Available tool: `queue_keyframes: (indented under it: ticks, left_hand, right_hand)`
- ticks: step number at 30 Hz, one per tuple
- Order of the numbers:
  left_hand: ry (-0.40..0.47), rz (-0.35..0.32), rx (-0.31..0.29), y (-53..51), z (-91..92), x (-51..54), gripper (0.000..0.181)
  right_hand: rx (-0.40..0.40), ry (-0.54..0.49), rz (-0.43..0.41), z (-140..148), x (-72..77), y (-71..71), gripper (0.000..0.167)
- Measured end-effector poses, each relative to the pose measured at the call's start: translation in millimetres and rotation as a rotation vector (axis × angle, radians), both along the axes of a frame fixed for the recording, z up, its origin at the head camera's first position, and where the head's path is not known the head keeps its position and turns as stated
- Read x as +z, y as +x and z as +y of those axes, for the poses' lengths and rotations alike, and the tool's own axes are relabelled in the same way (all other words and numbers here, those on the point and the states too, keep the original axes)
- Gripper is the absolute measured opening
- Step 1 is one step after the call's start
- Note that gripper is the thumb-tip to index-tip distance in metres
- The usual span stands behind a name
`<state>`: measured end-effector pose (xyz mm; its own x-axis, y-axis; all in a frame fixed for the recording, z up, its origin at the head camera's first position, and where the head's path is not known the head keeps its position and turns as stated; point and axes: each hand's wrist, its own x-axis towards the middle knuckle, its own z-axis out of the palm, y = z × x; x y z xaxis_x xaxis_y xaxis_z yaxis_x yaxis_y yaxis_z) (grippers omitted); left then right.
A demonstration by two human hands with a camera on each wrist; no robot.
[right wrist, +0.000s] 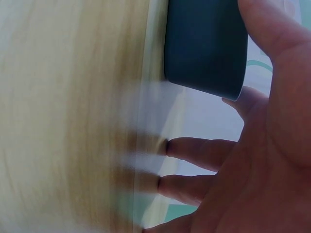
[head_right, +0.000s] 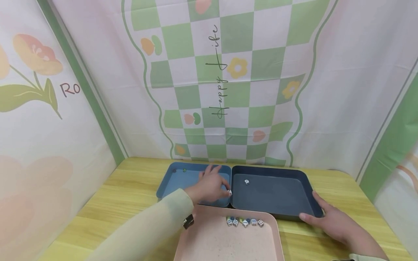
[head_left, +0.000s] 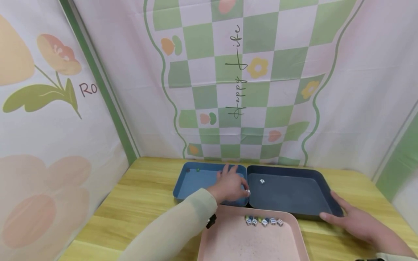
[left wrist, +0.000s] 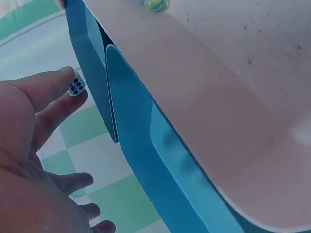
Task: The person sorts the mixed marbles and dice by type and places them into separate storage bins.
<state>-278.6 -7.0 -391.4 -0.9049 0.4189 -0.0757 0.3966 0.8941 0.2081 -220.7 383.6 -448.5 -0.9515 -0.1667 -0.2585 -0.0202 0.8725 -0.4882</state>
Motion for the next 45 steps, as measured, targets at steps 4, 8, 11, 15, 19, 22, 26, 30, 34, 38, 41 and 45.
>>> queue_keyframes:
  ticks: [4, 8, 11, 15, 19, 22, 26, 30, 34, 38, 41, 45]
  left_hand:
    - [-0.011, 0.022, 0.002, -4.5, 3.2, 3.2, 0.008]
    - [-0.016, 0.03, 0.01, -12.0, 5.9, 5.5, 0.01]
    - [-0.02, 0.021, 0.018, -17.8, 9.1, 7.0, 0.011]
    - [-0.022, 0.022, 0.025, -23.4, 15.2, 8.1, 0.013]
    - [-0.024, 0.035, 0.046, -27.7, 21.8, 6.2, 0.013]
    - [-0.027, 0.036, 0.064, -30.8, 26.6, 4.1, 0.014]
    - [-0.029, 0.03, 0.073, -32.4, 32.9, 4.6, 0.013]
    - [-0.036, 0.018, 0.067, -31.1, 37.5, 9.0, 0.013]
    - [-0.06, 0.014, 0.066, -31.2, 39.7, 12.1, 0.015]
    - [-0.091, 0.032, 0.084, -33.8, 39.7, 11.7, 0.017]
    - [-0.104, 0.04, 0.1, -36.7, 40.1, 10.1, 0.016]
    - [-0.102, 0.039, 0.107, -40.3, 41.7, 8.6, 0.016]
  right_hand:
    - [0.001, 0.009, 0.015, -2, 1.9, 1.4, 0.101]
    - [-0.001, 0.015, 0.017, -4, 4.3, 2.0, 0.1]
    - [0.005, 0.023, 0.029, -4, 4.5, 2.4, 0.1]
    - [0.006, 0.027, 0.031, -3, 3.3, 2.5, 0.1]
    - [0.002, 0.02, 0.022, -3, 3.3, 2.4, 0.1]
    - [0.0, 0.019, 0.019, -3, 3.6, 1.8, 0.101]
    - [-0.001, 0.025, 0.019, -1, 3.6, 0.6, 0.102]
    - [0.001, 0.031, 0.026, 0, 3.8, 0.4, 0.101]
    - [0.005, 0.029, 0.048, 0, 3.5, 1.9, 0.101]
    - [0.004, 0.018, 0.063, -1, 2.6, 3.6, 0.101]
    - [0.003, 0.011, 0.063, -2, 1.4, 4.0, 0.101]
    - [0.001, 0.007, 0.061, -2, -0.3, 4.2, 0.101]
